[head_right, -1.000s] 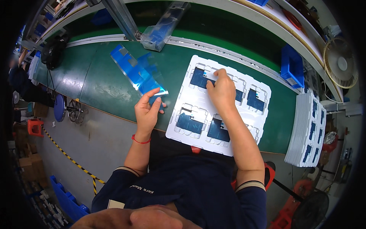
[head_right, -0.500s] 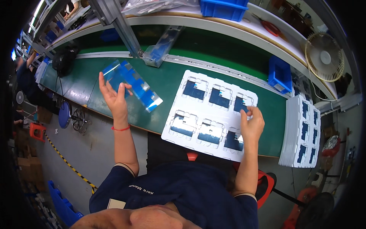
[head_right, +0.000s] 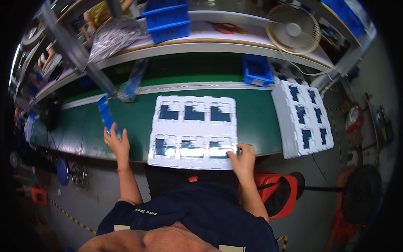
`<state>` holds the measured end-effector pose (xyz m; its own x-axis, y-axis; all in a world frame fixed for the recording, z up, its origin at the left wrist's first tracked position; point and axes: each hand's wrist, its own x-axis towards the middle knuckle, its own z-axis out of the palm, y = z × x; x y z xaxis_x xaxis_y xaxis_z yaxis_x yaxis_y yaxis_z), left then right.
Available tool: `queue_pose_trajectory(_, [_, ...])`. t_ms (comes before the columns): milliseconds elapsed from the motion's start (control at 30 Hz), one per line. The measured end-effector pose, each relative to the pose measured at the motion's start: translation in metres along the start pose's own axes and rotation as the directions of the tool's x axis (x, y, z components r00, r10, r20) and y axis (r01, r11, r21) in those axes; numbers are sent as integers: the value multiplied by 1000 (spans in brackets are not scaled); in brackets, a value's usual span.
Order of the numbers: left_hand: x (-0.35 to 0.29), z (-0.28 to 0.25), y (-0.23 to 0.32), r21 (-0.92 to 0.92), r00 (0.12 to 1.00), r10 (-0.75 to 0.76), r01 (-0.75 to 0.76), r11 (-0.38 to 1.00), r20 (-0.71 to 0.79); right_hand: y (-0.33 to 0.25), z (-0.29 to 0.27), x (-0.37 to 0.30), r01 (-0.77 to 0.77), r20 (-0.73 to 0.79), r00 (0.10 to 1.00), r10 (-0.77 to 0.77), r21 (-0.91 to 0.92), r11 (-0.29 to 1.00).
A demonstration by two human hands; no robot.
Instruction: Applying blue protective film to electronic circuit board components and placing them into a shipping tray.
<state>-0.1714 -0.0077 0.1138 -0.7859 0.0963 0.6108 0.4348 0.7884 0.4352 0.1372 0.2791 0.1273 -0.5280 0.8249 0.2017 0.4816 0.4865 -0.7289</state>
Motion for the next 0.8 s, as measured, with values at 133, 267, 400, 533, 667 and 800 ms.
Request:
queue_pose_trajectory(133, [-56,-19,42,-200,922,132,-61,978,365,1,0,-6,-234,181,968,176,388,891])
queue_pose_trajectory(267, [-70,-20,54,-212,911,121,-37,977,395,-14,-3,4,-638,583,768,267,657,401])
queue_pose_trajectory(400, [-65,-16,55,-327,886,120,37,944,447,-13,-5,7,-733,736,677,2,673,96])
queue_pose_trajectory(533, [-53,0,55,-486,812,91,251,837,576,-15,-22,12,-551,568,821,-51,813,189])
queue_pose_trajectory(667, [-33,4,115,-657,639,187,662,362,746,2,-69,18,-348,366,930,-27,904,249])
queue_pose_trajectory(800, [-8,15,199,-723,619,394,657,213,679,33,-112,18,-132,104,988,113,954,268])
